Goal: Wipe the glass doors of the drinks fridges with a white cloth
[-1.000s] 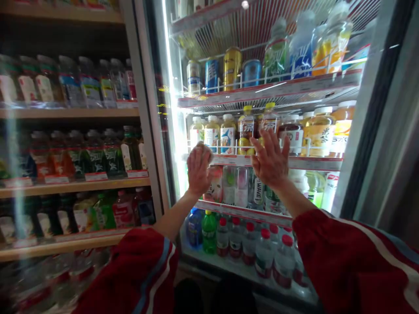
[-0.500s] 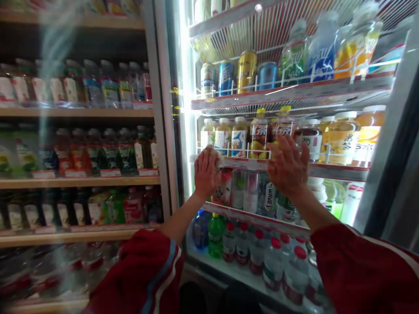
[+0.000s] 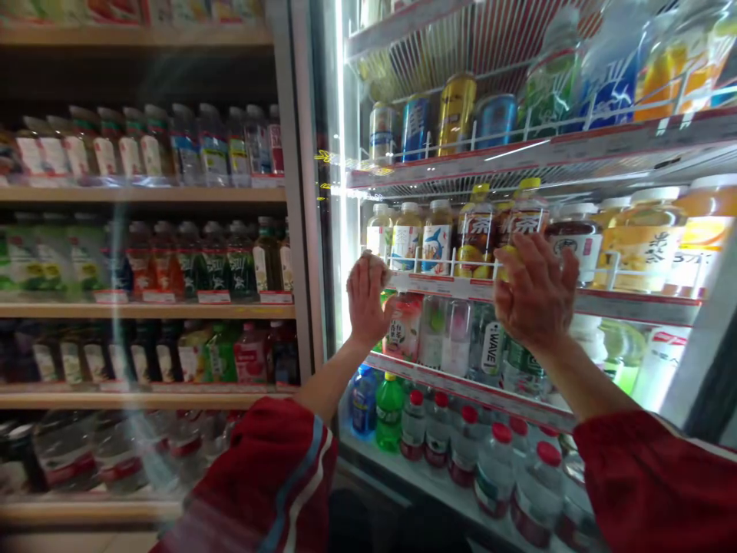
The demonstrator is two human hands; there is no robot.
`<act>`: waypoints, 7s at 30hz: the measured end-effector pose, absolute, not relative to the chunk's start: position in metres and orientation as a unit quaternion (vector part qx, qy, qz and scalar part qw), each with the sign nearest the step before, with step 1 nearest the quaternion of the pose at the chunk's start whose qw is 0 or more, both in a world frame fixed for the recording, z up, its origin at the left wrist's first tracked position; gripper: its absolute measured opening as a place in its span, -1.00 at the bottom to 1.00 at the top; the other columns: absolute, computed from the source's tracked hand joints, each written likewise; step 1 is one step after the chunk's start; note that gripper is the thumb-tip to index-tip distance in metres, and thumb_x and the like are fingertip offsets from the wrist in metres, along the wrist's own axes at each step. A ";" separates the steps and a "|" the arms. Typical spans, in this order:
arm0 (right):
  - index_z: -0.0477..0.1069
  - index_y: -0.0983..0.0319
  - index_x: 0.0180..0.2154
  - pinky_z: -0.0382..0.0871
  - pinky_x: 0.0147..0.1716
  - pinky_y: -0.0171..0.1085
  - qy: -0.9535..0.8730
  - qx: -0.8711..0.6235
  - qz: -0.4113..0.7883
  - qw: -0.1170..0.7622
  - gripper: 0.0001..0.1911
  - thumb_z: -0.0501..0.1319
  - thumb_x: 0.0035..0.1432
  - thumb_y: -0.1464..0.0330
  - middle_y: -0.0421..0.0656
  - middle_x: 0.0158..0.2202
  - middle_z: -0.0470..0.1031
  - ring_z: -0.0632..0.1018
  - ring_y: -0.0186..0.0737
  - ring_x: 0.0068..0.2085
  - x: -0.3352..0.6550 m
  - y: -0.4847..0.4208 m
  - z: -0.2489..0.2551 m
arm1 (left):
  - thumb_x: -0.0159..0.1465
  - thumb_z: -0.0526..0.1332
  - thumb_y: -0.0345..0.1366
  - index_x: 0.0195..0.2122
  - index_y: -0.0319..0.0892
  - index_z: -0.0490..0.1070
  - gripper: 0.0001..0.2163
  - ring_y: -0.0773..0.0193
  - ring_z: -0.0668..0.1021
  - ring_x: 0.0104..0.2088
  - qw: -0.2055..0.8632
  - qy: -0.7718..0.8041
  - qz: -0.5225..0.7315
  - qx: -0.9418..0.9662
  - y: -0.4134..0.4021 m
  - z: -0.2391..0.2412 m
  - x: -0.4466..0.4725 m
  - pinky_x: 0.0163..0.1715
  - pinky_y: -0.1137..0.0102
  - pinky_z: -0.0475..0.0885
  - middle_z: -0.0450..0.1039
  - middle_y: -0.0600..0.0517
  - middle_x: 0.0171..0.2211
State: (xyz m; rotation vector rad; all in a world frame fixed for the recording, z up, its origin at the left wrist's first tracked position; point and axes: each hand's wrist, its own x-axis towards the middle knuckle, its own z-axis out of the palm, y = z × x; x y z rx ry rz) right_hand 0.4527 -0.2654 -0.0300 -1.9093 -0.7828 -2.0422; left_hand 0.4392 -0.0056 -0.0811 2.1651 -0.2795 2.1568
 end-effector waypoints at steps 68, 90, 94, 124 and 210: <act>0.24 0.17 0.11 -0.11 0.23 0.07 -0.355 -0.676 -0.643 0.057 -0.57 0.01 0.20 0.31 -0.07 0.21 0.25 0.19 -0.08 0.26 0.454 -0.209 -0.072 | 0.32 -0.04 -0.16 0.31 -0.19 -0.17 -0.43 0.03 -0.14 0.33 0.055 -0.110 0.650 0.750 -0.011 -0.125 0.422 0.24 0.00 -0.02 -0.23 -0.14 0.35; 0.23 0.12 0.12 -0.10 0.22 0.10 -0.373 -0.675 -0.628 0.107 -0.56 0.02 0.19 0.34 -0.10 0.23 0.22 0.19 -0.08 0.26 0.456 -0.208 -0.072 | 0.31 -0.03 -0.27 0.29 -0.22 -0.09 -0.48 0.06 -0.14 0.33 0.019 -0.181 0.627 0.757 -0.013 -0.123 0.422 0.25 0.03 -0.01 -0.18 -0.13 0.35; 0.25 0.18 0.09 -0.04 0.20 0.09 -0.369 -0.655 -0.655 0.075 -0.59 0.04 0.19 0.34 -0.04 0.20 0.27 0.22 -0.08 0.24 0.454 -0.208 -0.072 | 0.29 -0.06 -0.39 0.26 -0.20 -0.02 -0.51 0.11 -0.08 0.33 -0.003 -0.198 0.643 0.740 -0.014 -0.119 0.421 0.23 0.07 0.08 -0.05 -0.12 0.32; 0.32 0.17 0.06 -0.19 0.17 0.23 -0.324 -0.701 -0.630 0.082 -0.58 0.14 0.15 0.26 0.06 0.29 0.07 0.08 0.11 0.29 0.438 -0.145 -0.067 | 0.21 0.11 -0.27 0.27 -0.36 -0.09 -0.36 0.11 -0.09 0.33 -0.024 -0.123 0.442 0.888 -0.007 -0.089 0.381 0.26 0.03 -0.05 -0.10 -0.21 0.32; 0.35 0.12 0.06 -0.19 0.20 0.16 -0.218 -0.722 -0.656 0.041 -0.62 0.05 0.21 0.33 -0.04 0.26 0.17 0.11 -0.02 0.29 0.437 -0.328 -0.085 | 0.15 0.07 -0.40 0.23 -0.28 0.07 -0.43 0.06 0.02 0.31 -0.016 -0.225 0.461 0.858 -0.126 -0.101 0.363 0.23 -0.04 -0.04 -0.04 -0.18 0.31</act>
